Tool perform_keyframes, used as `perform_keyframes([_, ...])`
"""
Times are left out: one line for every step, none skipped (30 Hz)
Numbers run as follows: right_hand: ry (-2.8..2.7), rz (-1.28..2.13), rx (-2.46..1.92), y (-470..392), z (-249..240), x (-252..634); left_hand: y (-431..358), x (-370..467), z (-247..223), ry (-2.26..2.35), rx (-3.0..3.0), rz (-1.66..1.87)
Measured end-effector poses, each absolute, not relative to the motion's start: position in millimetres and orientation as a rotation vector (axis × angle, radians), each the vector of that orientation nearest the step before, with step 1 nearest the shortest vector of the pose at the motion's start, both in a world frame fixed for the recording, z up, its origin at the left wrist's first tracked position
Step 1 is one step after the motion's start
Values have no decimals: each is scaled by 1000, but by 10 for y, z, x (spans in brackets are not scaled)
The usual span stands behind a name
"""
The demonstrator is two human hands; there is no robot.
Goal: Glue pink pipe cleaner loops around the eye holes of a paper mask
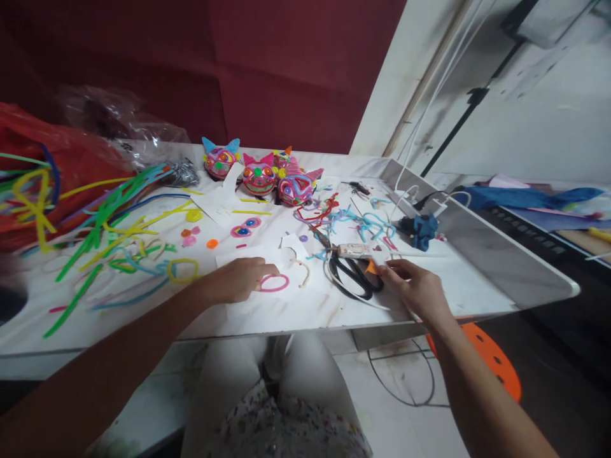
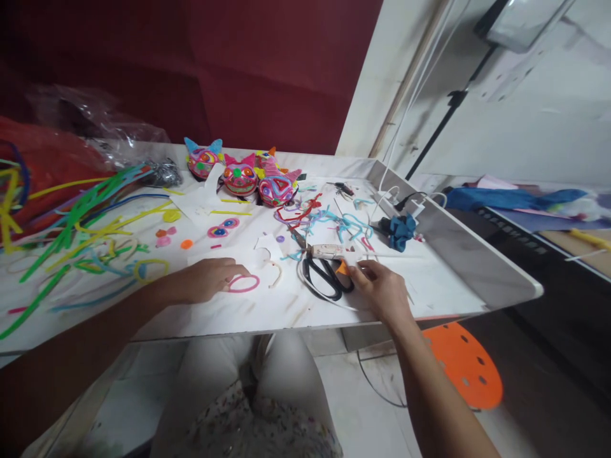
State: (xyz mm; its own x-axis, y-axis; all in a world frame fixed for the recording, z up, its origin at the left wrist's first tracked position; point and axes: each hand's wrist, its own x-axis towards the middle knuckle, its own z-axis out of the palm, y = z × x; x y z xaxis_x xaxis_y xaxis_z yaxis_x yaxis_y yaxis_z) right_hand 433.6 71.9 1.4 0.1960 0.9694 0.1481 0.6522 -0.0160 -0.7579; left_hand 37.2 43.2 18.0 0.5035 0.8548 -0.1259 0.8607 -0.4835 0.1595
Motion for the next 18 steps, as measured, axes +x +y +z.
perform_keyframes([-1569, 469, -1744, 726, -11, 4352, 430, 378, 196, 1445, 2506, -72])
perform_keyframes([-1605, 402, -1738, 732, -31, 4363, 428, 385, 211, 1422, 2469, -93])
perform_keyframes([-1636, 346, -1730, 735, -47, 4370, 427, 391, 224, 1411, 2442, -100])
perform_keyframes([-1661, 298, -1722, 732, -59, 4370, 425, 397, 233, 1413, 2431, -96])
perform_keyframes([-1677, 255, -1716, 722, -67, 4360, 424, 401, 238, 1413, 2430, -91])
perform_keyframes([-1688, 200, -1703, 700, -72, 4337, 423, 405, 240, 1412, 2433, -88])
perform_keyframes([-1702, 130, -1673, 666, -73, 4296, 423, 407, 237, 1414, 2438, -84])
perform_keyframes([-1723, 57, -1619, 617, -72, 4233, 424, 408, 233, 1417, 2442, -79])
perform_keyframes([-1757, -13, -1541, 554, -71, 4146, 424, 408, 226, 1421, 2444, -74])
perform_keyframes([-1811, -71, -1430, 482, -71, 4033, 425, 407, 219, 1427, 2443, -71])
perform_keyframes([-1886, -72, -1297, 404, -74, 3898, 426, 405, 212, 1431, 2442, -69])
perform_keyframes([-1989, -39, -1165, 328, -81, 3745, 427, 402, 206, 1434, 2442, -69])
perform_keyframes([-2096, 1, -1049, 261, -92, 3584, 428, 400, 200, 1435, 2444, -73])
perform_keyframes([-2192, 25, -963, 208, -108, 3423, 429, 399, 196, 1435, 2448, -78])
perform_keyframes([-2271, 27, -913, 174, -126, 3272, 429, 398, 193, 1430, 2453, -81])
perform_keyframes([-2341, 1, -892, 159, -147, 3138, 429, 397, 190, 1419, 2456, -77])
perform_keyframes([-2400, -39, -903, 161, -168, 3027, 429, 398, 189, 1408, 2458, -70])
perform_keyframes([-2442, -90, -931, 177, -189, 2941, 428, 399, 189, 1397, 2456, -63])
